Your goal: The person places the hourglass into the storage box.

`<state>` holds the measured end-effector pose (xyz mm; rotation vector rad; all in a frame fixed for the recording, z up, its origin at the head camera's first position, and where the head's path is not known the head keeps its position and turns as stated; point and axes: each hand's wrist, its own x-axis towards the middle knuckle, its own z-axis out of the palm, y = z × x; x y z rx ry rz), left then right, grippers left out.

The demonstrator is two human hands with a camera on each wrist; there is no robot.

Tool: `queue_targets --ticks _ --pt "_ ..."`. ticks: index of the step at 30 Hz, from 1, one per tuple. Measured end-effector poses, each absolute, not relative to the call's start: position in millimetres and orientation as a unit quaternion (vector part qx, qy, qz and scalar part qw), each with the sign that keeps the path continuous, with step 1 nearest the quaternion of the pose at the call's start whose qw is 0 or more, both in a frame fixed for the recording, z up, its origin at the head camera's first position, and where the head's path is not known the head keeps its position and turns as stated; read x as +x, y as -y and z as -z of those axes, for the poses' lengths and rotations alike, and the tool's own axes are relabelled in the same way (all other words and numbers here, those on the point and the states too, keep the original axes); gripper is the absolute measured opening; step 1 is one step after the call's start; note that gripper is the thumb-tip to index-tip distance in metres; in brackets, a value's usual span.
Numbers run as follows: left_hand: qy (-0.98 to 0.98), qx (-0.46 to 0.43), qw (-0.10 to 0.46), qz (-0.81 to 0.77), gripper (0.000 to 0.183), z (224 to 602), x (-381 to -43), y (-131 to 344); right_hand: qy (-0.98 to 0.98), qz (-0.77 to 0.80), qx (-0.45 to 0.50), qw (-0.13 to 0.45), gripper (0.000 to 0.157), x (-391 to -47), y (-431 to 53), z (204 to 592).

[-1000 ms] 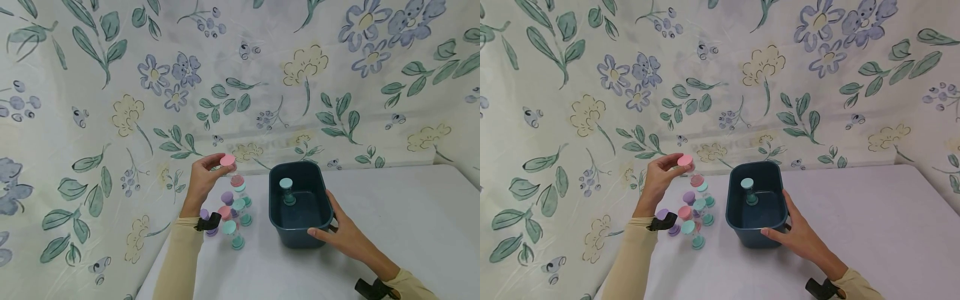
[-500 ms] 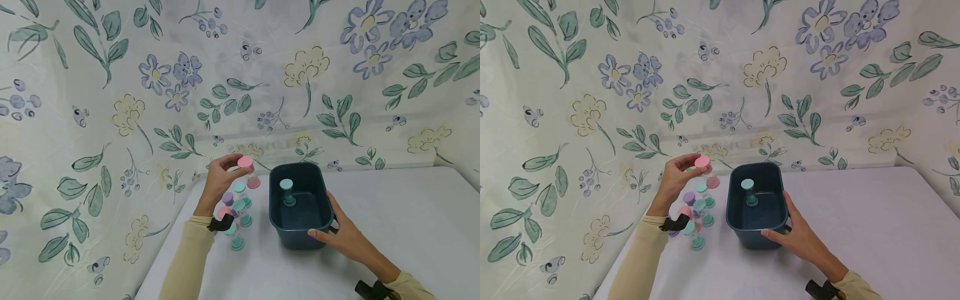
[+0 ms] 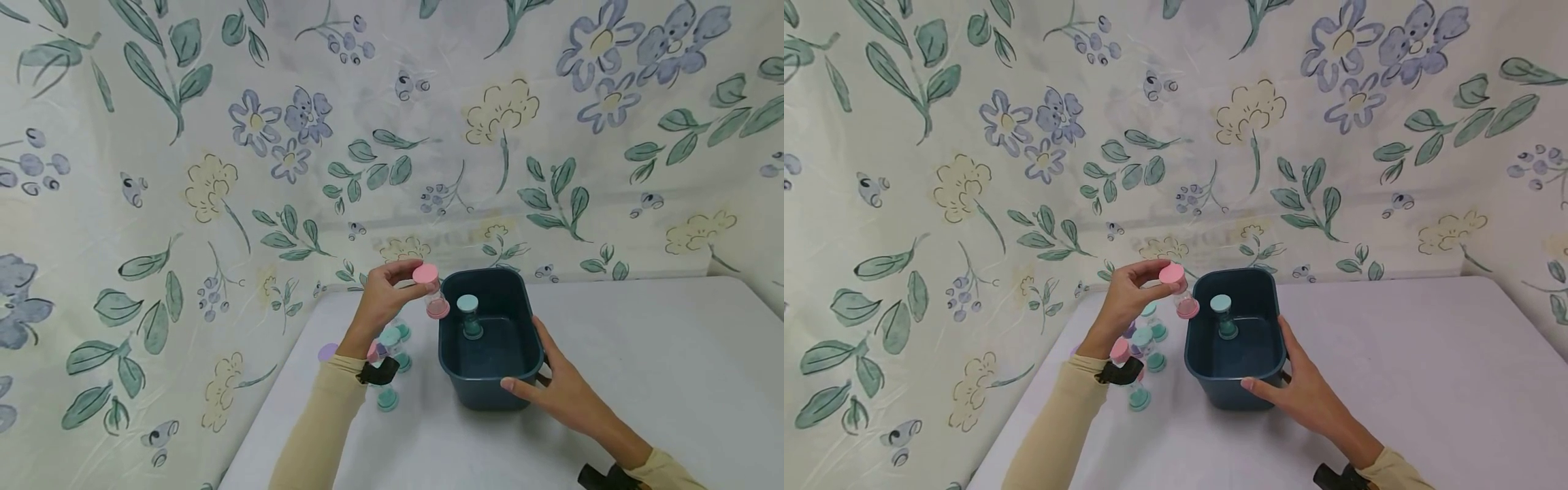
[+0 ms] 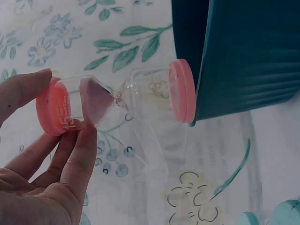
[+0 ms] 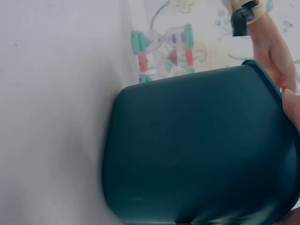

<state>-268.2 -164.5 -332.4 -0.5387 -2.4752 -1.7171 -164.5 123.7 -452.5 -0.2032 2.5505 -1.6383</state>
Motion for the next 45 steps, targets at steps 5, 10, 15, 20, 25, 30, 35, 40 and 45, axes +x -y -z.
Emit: queue_targets --ticks 5,10,15,20,25,30,35,40,45 --pt "0.814 -0.183 0.026 0.550 0.048 333 -266 156 -0.844 0.531 -0.059 0.048 0.124 -163 -121 451" --pt "0.817 -0.200 0.022 0.541 0.044 335 -267 149 -0.846 0.528 -0.052 0.055 0.124 -160 -118 449" --pt "0.829 -0.199 0.001 0.522 0.044 339 -266 143 -0.841 0.535 -0.047 0.058 0.124 -159 -115 449" --pt "0.850 -0.183 -0.025 0.493 0.048 345 -264 138 -0.840 0.538 -0.048 0.057 0.123 -158 -113 451" --pt "0.860 -0.203 -0.042 0.466 0.052 350 -264 134 -0.844 0.532 -0.047 0.059 0.123 -156 -111 452" --pt "0.872 -0.212 -0.054 0.439 0.052 354 -263 130 -0.842 0.535 -0.048 0.058 0.122 -155 -110 451" --pt "0.887 -0.202 -0.060 0.411 0.051 358 -263 128 -0.840 0.538 -0.050 0.056 0.123 -154 -109 451" --pt "0.901 -0.199 -0.065 0.381 0.052 361 -265 125 -0.837 0.541 -0.050 0.054 0.122 -153 -109 451" --pt "0.916 -0.196 -0.078 0.340 0.049 363 -264 121 -0.838 0.540 -0.049 0.054 0.120 -152 -108 450"
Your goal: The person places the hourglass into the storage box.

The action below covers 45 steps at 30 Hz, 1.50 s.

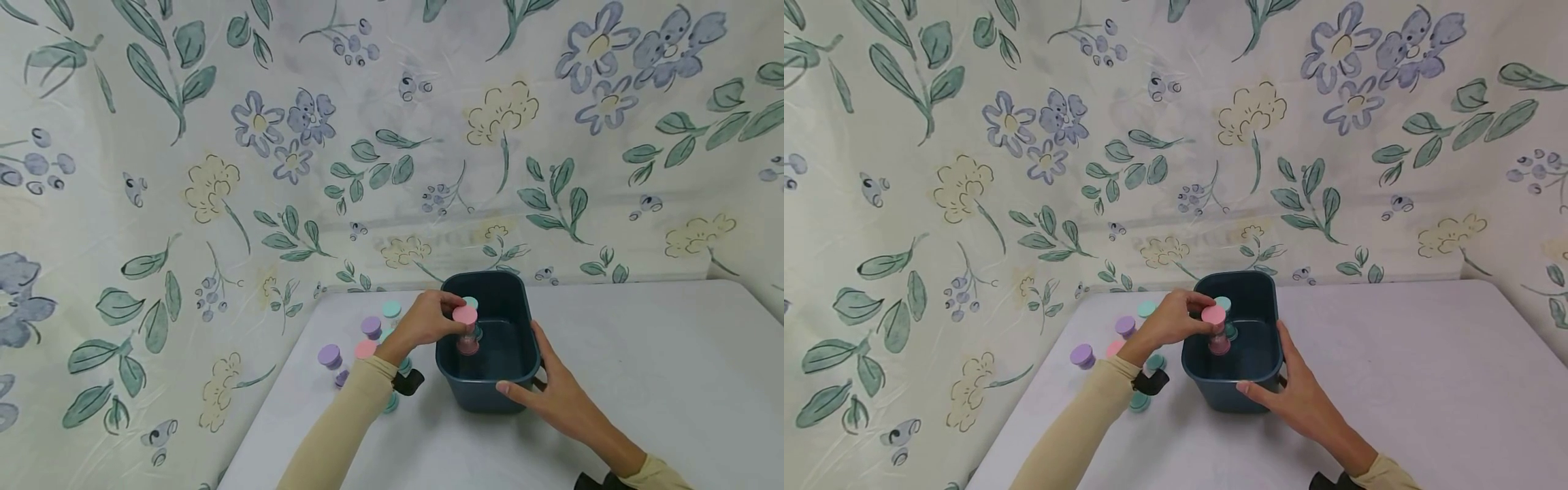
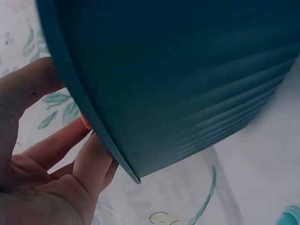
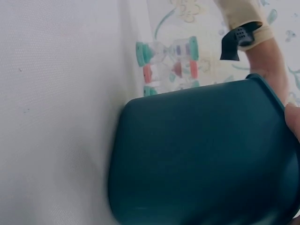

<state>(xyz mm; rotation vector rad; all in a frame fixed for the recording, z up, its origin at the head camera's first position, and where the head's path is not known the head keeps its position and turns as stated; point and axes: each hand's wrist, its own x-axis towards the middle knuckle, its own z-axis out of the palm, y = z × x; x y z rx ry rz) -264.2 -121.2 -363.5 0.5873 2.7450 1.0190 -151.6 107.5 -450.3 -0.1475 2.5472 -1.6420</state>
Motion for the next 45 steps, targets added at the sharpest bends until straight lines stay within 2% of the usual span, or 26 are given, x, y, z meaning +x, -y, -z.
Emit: queue_targets --ticks 22,30,45 --pt "-0.952 0.224 0.090 -0.190 0.032 366 -267 95 -0.838 0.539 -0.049 0.063 0.121 -155 -114 451" --pt "-0.958 0.230 0.094 -0.145 0.033 368 -270 88 -0.839 0.538 -0.054 0.062 0.122 -158 -117 452" --pt "-0.963 0.257 0.061 -0.053 0.027 374 -268 87 -0.834 0.545 -0.061 0.058 0.121 -161 -118 452"
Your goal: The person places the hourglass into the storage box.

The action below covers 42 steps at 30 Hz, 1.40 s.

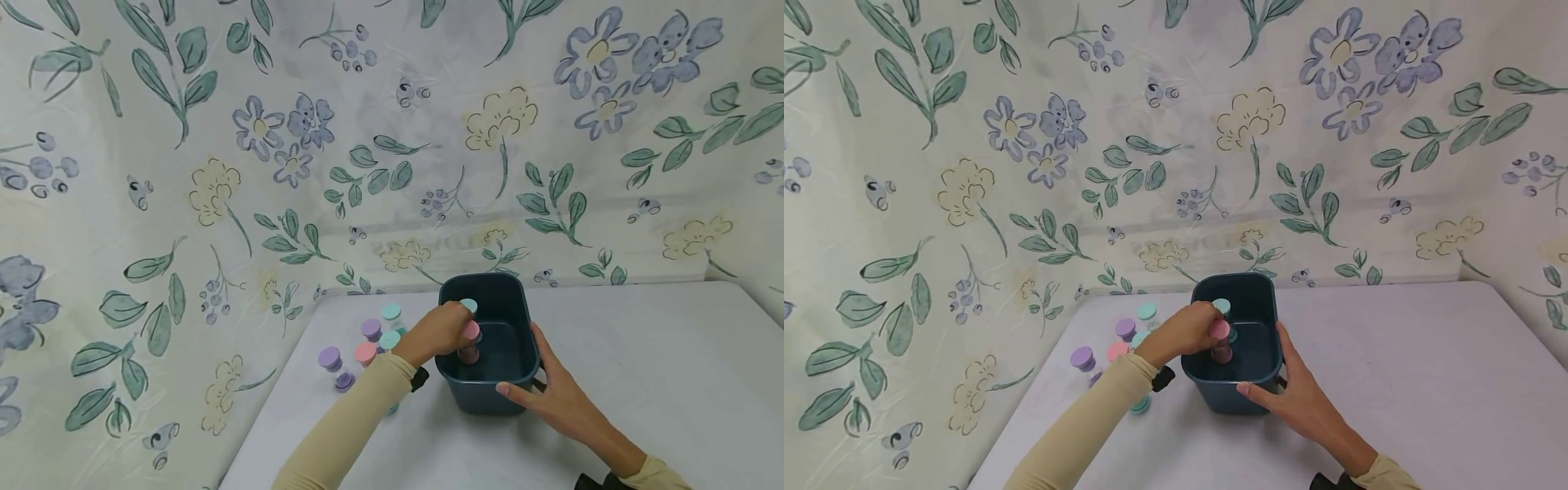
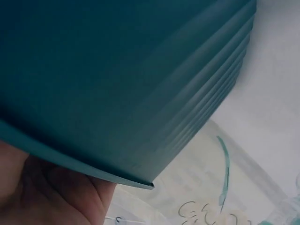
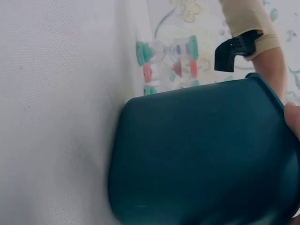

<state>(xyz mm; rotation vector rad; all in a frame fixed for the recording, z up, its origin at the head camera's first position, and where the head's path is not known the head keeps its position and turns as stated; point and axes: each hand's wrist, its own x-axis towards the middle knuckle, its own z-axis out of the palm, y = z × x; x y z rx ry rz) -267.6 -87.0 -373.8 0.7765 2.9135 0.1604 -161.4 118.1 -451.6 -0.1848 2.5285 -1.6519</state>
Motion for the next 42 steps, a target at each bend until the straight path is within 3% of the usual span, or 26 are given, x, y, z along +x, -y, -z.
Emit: queue_targets --ticks 16,27,42 --pt "-0.958 0.275 0.054 -0.057 0.019 372 -264 93 -0.842 0.533 -0.049 0.063 0.122 -159 -114 451" --pt "-0.944 0.275 0.065 -0.169 0.052 341 -263 127 -0.848 0.524 -0.046 0.065 0.123 -158 -115 452" --pt "-0.932 0.221 -0.038 -0.286 0.046 323 -248 197 -0.851 0.520 -0.048 0.057 0.124 -158 -113 451"
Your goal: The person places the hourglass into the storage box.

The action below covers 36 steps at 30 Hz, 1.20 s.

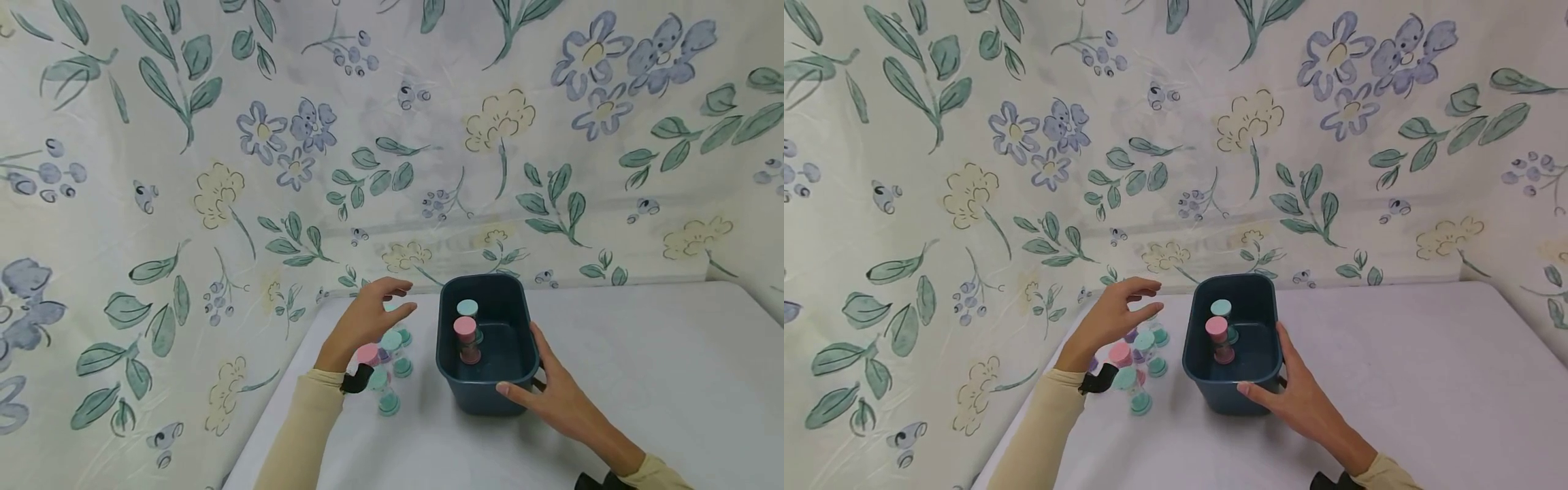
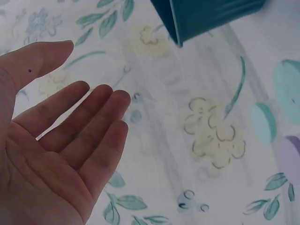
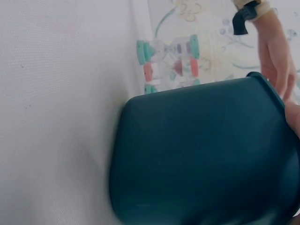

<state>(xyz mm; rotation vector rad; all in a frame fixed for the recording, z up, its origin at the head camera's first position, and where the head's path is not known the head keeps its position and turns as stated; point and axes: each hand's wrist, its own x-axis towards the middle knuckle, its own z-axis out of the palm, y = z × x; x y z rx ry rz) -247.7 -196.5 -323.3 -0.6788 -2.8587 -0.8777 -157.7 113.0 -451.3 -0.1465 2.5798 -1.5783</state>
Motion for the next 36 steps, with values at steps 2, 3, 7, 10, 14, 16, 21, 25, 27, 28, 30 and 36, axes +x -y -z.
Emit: queue_targets --ticks 2,3,7,10,14,16,21,25,27,28,30,36 --pt "0.928 -0.222 0.050 0.296 0.046 324 -246 205 -0.848 0.525 -0.050 0.054 0.124 -158 -114 451" --pt "0.926 -0.222 0.054 0.301 0.046 325 -245 209 -0.848 0.525 -0.050 0.054 0.124 -159 -114 450" --pt "0.923 -0.210 0.064 0.315 0.045 330 -241 226 -0.847 0.526 -0.051 0.055 0.123 -159 -114 450" --pt "0.921 -0.194 0.070 0.330 0.044 333 -238 238 -0.846 0.527 -0.053 0.055 0.122 -159 -115 450" --pt "0.921 -0.173 0.085 0.339 0.043 341 -236 255 -0.847 0.526 -0.054 0.048 0.122 -160 -115 449" --pt "0.924 -0.159 0.092 0.336 0.044 348 -234 264 -0.848 0.525 -0.053 0.045 0.122 -160 -115 449" --pt "0.932 -0.114 0.101 0.329 0.048 367 -229 284 -0.849 0.524 -0.054 0.041 0.122 -160 -115 449" --pt "0.936 -0.090 0.098 0.326 0.054 381 -224 299 -0.847 0.528 -0.055 0.042 0.122 -159 -114 449" --pt "0.938 -0.076 0.096 0.325 0.057 387 -221 305 -0.846 0.528 -0.054 0.047 0.122 -159 -114 450" --pt "0.938 -0.068 0.097 0.325 0.058 390 -220 308 -0.847 0.527 -0.054 0.050 0.123 -158 -114 451" --pt "0.939 -0.054 0.097 0.326 0.059 396 -218 312 -0.848 0.525 -0.051 0.053 0.123 -158 -113 451" --pt "0.940 -0.003 0.079 0.333 0.066 409 -216 318 -0.847 0.527 -0.047 0.052 0.123 -160 -114 452"
